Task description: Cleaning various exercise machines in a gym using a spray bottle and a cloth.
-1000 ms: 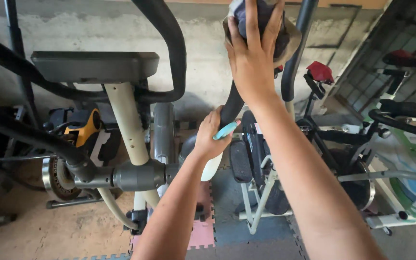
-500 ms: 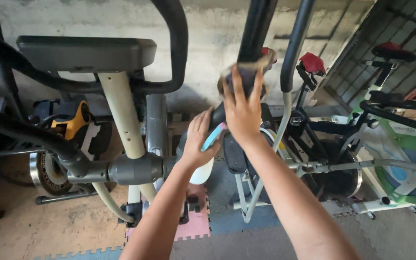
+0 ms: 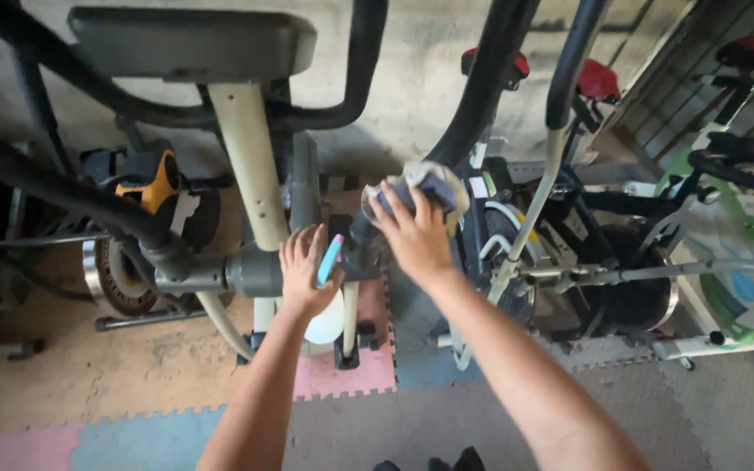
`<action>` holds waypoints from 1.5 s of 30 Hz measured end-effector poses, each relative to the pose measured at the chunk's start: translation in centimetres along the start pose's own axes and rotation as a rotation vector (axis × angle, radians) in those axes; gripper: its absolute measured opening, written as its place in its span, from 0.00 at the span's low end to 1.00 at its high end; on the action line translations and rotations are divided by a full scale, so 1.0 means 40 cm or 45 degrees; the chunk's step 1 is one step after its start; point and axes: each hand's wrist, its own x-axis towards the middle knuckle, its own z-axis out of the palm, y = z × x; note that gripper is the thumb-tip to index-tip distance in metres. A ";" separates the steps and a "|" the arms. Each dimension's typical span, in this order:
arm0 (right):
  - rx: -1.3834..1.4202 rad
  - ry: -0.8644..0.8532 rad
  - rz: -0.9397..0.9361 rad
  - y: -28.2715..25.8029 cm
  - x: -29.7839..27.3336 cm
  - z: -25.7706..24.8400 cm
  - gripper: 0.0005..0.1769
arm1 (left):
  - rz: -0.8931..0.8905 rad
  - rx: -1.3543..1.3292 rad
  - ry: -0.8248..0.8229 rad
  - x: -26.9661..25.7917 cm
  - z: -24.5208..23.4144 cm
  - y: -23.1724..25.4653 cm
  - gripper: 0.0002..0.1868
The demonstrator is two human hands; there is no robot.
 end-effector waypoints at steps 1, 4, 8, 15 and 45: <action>-0.039 -0.080 -0.077 0.017 0.014 -0.012 0.29 | -0.046 0.080 -0.045 -0.009 -0.012 -0.012 0.46; -0.096 -0.207 -0.165 0.111 0.061 -0.040 0.23 | -0.101 0.194 -0.121 -0.033 -0.044 -0.054 0.42; -0.262 -0.060 -0.198 0.178 0.152 -0.138 0.17 | -0.053 -0.074 -0.209 -0.074 -0.021 -0.178 0.42; -0.330 -0.215 -0.040 0.080 0.136 -0.006 0.13 | 0.249 0.342 -0.419 -0.067 -0.053 -0.171 0.38; -0.506 -0.153 -0.525 0.165 0.193 -0.149 0.19 | 0.010 0.264 -0.428 -0.077 -0.018 -0.193 0.33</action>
